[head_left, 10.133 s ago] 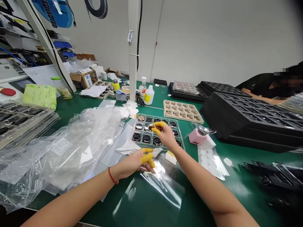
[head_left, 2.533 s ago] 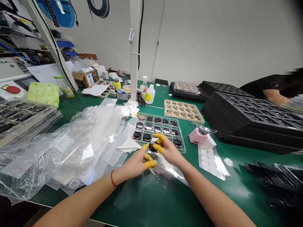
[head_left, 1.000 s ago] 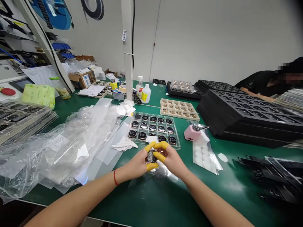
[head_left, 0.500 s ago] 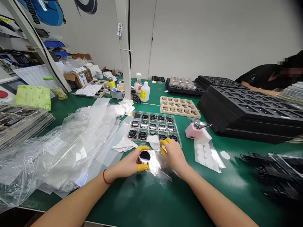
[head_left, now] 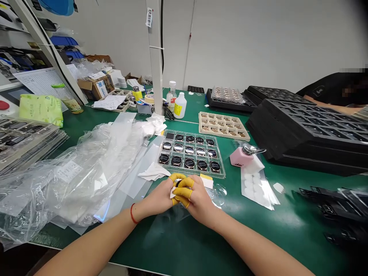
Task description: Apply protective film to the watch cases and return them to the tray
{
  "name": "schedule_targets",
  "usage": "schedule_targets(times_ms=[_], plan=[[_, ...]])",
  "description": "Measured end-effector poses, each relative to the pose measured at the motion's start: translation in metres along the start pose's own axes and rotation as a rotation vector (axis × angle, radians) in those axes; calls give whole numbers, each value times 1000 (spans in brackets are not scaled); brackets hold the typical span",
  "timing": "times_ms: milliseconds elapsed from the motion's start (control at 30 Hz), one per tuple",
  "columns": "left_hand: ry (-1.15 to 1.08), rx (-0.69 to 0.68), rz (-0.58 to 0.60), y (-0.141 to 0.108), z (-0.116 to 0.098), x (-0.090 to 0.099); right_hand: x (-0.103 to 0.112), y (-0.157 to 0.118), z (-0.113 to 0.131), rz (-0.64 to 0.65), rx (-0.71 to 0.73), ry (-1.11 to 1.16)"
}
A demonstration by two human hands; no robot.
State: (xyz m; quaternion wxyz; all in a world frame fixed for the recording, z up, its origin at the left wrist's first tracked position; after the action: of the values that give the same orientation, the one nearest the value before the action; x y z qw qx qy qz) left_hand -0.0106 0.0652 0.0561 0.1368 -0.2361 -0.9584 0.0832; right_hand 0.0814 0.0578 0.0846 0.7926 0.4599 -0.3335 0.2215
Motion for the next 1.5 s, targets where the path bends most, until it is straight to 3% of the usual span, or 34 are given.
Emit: schedule_targets(times_ms=[200, 400, 500, 700, 867, 1067, 1267, 1367, 1500], plan=[[-278, 77, 24, 2, 9, -1, 9, -2, -10, -204, -33, -134], [-142, 42, -11, 1, 5, 1, -1, -7, 4, -146, 6, -178], [-202, 49, 15, 1, 4, -2, -2, -5, -7, -179, -81, -202], [-305, 65, -72, 4, 13, 2, 16, -9, -50, -222, -352, -179], [-336, -33, -159, 3, 14, 9, 21, -19, -63, -117, -543, 30], [-350, -88, -165, 2, 14, 7, 7, -14, -44, -4, -508, 162], [-426, -55, -51, 2, 13, 2, 20, -13, -52, -124, -597, 361], [-332, 9, -1, 5, 13, 0, 35, -13, -55, -211, -655, 495], [-167, -7, -14, 6, 10, 2, 30, -11, -43, -164, -640, 567]])
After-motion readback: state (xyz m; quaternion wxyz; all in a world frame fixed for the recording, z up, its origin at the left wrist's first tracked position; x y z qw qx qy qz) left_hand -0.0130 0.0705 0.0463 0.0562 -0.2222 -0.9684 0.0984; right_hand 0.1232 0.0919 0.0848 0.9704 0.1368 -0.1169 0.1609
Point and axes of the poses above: each hand's wrist, its own y-axis towards the middle knuckle, its own x-axis out of the back of the hand, z = x × y, the point moved 7 cm from there along y, towards the middle knuckle, and after that the axes turned 13 degrees about x, right-handed, at the moved point
